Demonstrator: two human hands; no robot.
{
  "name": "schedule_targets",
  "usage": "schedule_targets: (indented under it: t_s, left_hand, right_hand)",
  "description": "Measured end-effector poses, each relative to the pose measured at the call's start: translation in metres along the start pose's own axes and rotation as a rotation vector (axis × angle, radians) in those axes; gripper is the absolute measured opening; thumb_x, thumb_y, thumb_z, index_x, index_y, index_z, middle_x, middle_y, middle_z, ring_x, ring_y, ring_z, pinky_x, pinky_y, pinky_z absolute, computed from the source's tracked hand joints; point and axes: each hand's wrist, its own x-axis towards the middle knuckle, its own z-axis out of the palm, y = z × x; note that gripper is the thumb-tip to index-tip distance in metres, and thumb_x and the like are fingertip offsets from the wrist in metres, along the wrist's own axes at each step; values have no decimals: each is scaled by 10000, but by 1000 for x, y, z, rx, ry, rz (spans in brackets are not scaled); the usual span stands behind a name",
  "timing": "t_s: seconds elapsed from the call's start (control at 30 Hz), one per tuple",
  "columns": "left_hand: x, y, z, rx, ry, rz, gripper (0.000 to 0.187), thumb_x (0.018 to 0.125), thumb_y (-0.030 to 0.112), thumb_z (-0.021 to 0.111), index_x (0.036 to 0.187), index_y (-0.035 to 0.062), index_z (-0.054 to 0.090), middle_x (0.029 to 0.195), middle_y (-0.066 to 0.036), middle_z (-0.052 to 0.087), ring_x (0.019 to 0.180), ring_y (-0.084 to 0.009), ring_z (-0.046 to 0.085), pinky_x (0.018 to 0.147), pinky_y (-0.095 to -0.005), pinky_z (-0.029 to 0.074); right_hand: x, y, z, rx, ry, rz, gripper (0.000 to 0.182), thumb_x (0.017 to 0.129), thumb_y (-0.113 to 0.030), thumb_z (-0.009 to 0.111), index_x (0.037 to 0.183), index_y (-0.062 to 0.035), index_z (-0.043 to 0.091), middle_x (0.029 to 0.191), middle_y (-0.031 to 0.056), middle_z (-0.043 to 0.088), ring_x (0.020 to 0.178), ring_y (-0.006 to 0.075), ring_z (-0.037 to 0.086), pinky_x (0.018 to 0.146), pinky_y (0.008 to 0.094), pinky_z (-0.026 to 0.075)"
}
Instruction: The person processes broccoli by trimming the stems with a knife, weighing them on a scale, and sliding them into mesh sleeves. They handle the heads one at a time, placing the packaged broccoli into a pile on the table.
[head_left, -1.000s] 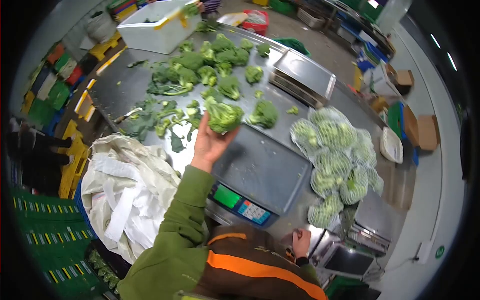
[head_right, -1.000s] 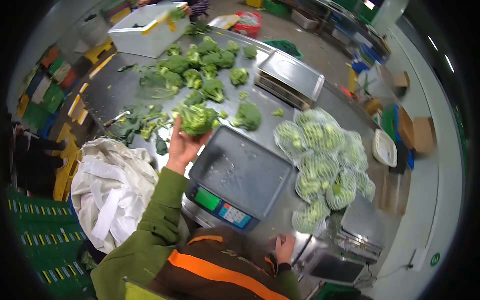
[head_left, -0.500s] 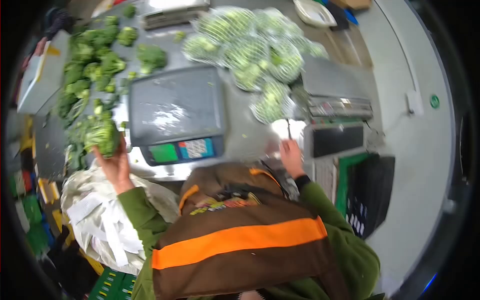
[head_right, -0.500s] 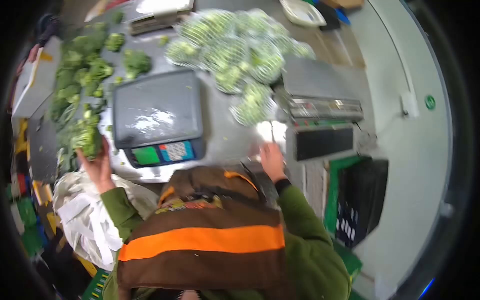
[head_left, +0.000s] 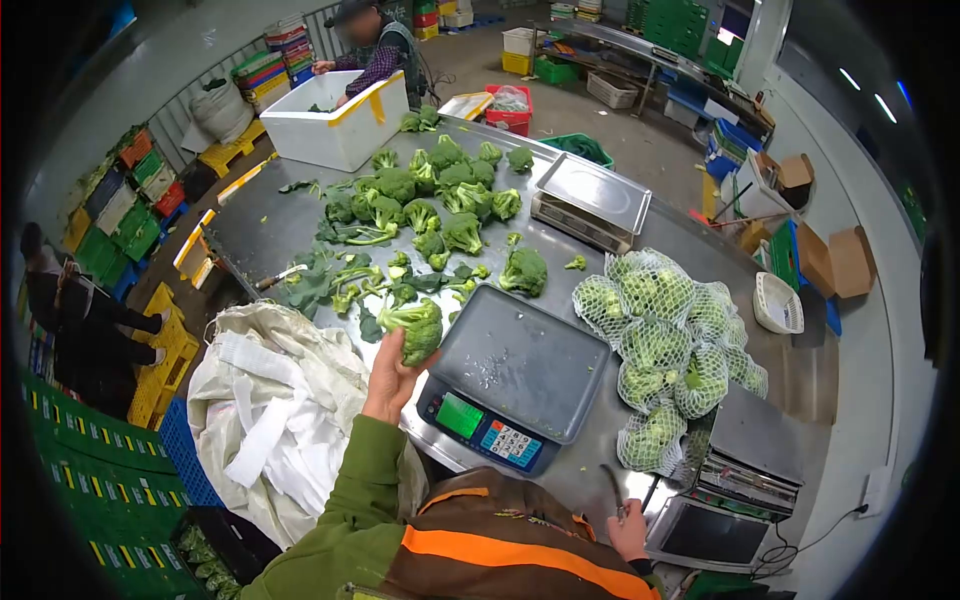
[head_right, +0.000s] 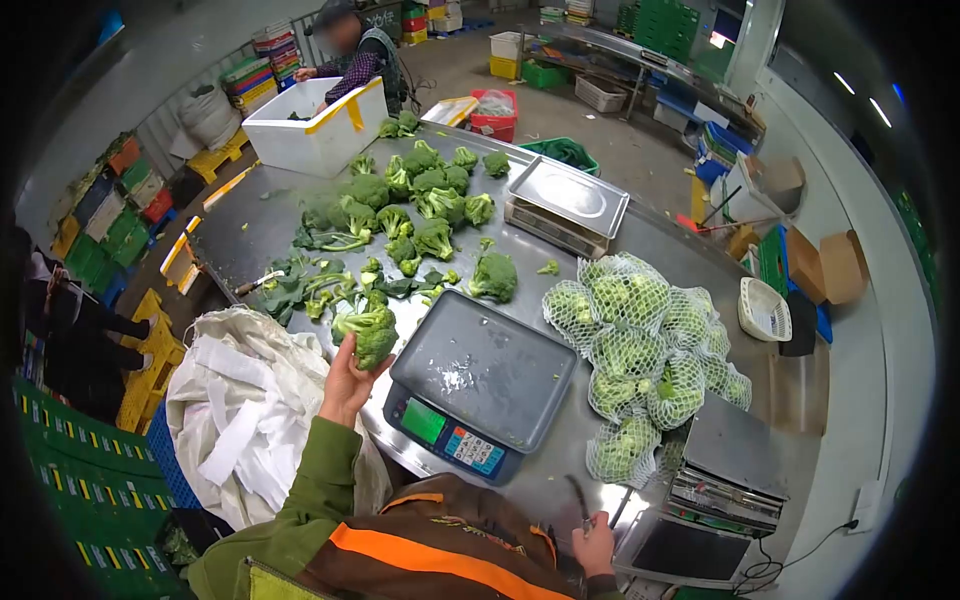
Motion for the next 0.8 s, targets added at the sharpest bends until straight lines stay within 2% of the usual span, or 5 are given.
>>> schedule_targets:
  t_s: [0.1, 0.23, 0.3, 0.37, 0.8]
  left_hand:
    - [0, 3, 1, 301, -53, 322, 492, 866, 96, 718, 1287, 39, 471, 1233, -129, 571, 1117, -245, 596, 976, -400, 503]
    - [6, 6, 1, 786, 56, 764, 657, 677, 146, 882, 1212, 52, 513, 1258, -111, 477, 1131, -241, 534, 945, -359, 479]
    - [-1, 18, 13, 1042, 89, 955, 648, 676, 107, 877, 1209, 64, 511, 1276, -108, 468, 1150, -229, 530, 926, -337, 500]
    - [-12, 30, 28, 1332, 137, 1164, 665, 628, 113, 902, 1178, 93, 528, 1361, -118, 411, 1210, -230, 487, 899, -317, 522]
    - [-27, 71, 18, 1614, 246, 1417, 619, 529, 92, 877, 1077, 141, 591, 1302, -107, 518, 1177, -342, 463, 981, -434, 413]
  right_hand:
    - [17, -46, -9, 256, 50, -23, 230, 923, -193, 608, 1029, -2, 534, 851, 199, 655, 775, 332, 658, 702, 408, 493]
    - [76, -95, 23, 371, 92, -222, 231, 953, -198, 567, 1094, -14, 573, 914, 201, 651, 847, 330, 650, 755, 401, 488]
    - [85, -181, 5, 454, 23, -406, 215, 974, -199, 564, 1105, -29, 573, 722, 33, 559, 582, 96, 527, 523, 280, 414]
    - [82, -264, -17, 479, -3, -565, 220, 956, -168, 547, 1110, -15, 585, 986, 183, 646, 929, 333, 640, 782, 400, 490]
    - [99, -433, -7, 1, -8, -1188, 154, 906, -121, 585, 1052, -80, 608, 895, 107, 605, 843, 320, 621, 682, 439, 507]
